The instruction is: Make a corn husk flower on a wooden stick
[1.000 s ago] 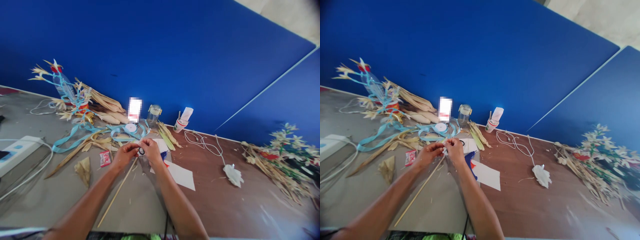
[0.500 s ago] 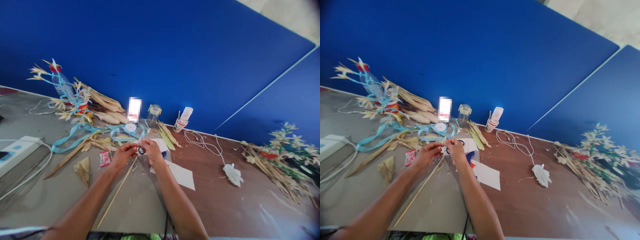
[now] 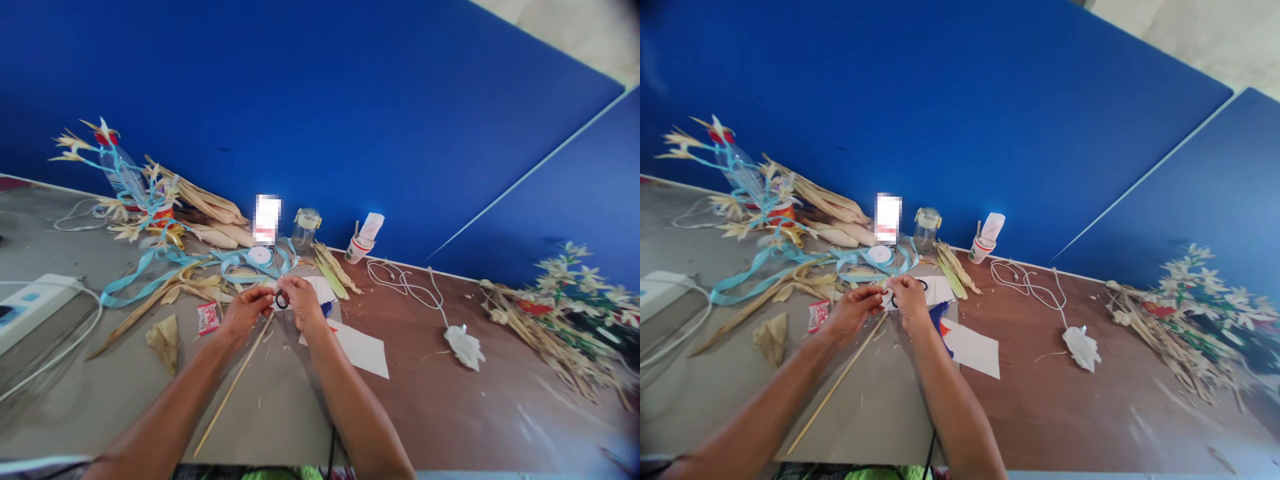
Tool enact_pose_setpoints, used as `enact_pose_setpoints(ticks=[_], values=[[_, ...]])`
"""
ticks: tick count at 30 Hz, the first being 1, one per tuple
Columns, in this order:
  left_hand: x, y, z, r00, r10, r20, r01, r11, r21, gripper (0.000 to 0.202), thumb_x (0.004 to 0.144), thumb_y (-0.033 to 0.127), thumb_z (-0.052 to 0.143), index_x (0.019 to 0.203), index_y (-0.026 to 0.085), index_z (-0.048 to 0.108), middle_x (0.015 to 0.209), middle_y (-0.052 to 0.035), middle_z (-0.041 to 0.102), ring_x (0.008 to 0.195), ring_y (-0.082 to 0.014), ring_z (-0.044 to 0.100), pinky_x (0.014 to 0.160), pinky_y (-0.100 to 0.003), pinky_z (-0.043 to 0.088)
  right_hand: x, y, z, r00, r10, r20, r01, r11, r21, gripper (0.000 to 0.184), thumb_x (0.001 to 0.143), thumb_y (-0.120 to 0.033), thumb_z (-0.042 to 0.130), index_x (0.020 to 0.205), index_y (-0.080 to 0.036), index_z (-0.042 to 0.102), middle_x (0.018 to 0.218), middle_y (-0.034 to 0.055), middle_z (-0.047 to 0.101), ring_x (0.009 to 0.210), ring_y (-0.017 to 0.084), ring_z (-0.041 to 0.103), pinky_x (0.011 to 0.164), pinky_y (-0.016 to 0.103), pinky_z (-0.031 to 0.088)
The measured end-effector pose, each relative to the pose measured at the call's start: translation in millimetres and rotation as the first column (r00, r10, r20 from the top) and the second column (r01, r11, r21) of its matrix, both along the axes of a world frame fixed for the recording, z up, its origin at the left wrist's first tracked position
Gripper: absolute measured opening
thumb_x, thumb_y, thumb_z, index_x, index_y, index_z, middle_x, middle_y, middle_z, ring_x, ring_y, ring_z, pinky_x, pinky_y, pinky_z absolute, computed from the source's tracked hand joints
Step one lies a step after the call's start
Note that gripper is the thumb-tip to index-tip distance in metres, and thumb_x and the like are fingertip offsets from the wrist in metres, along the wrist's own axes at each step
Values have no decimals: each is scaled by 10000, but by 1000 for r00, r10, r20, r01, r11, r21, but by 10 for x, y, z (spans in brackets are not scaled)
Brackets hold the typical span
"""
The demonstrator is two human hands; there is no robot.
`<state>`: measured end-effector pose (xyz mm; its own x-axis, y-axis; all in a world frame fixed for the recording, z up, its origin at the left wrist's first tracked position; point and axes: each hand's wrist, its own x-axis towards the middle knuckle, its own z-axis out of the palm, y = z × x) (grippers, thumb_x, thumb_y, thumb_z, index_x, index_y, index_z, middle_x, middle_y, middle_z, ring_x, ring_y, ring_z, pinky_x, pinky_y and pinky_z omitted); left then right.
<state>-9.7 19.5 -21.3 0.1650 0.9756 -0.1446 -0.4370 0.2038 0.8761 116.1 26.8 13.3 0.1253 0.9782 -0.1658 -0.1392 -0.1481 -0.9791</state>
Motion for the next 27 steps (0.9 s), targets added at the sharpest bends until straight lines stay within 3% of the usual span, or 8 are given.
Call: enact_pose_setpoints(ticks=[7,13,16,19,22,24,25,27], values=[[1,-11,29,1000,9,6,-9,1000,1,260,537,244,845,749,143,734,646,-3,644,526,-73,525,565,-215,446,52,24,-14,967,80,-244,-119,982,-148,190,627,-314,654,614,-180,521,553,-33,531,467,82,419,450,224,294],[5,-4,33,997,48,59,-47,999,-25,245,545,201,838,753,128,733,688,-26,668,563,-78,557,552,-197,451,174,20,77,963,27,-268,-71,985,-155,273,588,-351,687,739,-175,543,628,-49,532,477,67,427,448,203,285],[-13,11,53,985,89,147,-79,994,-74,232,550,165,830,750,122,719,694,-22,671,530,-70,556,554,-205,470,339,-37,164,992,43,-116,-53,995,-90,282,592,-369,674,761,-173,562,657,-47,534,502,69,441,473,202,292],[-56,32,66,960,126,250,-92,985,-145,215,574,138,814,753,127,695,638,-1,648,524,-83,578,579,-224,497,560,-174,213,972,89,217,-91,996,-3,242,676,-407,616,742,-176,582,645,-29,540,542,93,459,530,227,342],[-100,46,58,937,122,328,-64,981,-182,202,603,118,794,763,136,672,613,4,640,561,-101,606,619,-242,515,771,-359,183,777,63,627,-119,992,48,167,725,-346,574,744,-185,613,723,21,605,659,148,528,649,286,404],[-111,46,49,928,112,356,-47,981,-187,203,610,107,787,765,142,661,638,-3,653,586,-108,617,640,-257,522,858,-473,139,637,41,770,-115,992,42,110,719,-288,578,732,-188,622,785,61,631,735,190,559,710,331,417],[-111,43,46,927,112,357,-48,981,-186,204,612,106,785,765,144,657,645,-4,655,594,-110,620,643,-261,524,875,-519,120,599,40,800,-126,991,45,91,711,-269,591,728,-188,628,810,82,636,763,210,568,719,347,421],[-98,35,41,937,109,332,-53,983,-174,200,618,116,785,770,143,658,646,-3,651,599,-108,618,640,-256,522,851,-570,98,595,31,803,-146,987,70,94,711,-258,605,756,-184,643,859,109,645,783,230,576,714,362,427]])
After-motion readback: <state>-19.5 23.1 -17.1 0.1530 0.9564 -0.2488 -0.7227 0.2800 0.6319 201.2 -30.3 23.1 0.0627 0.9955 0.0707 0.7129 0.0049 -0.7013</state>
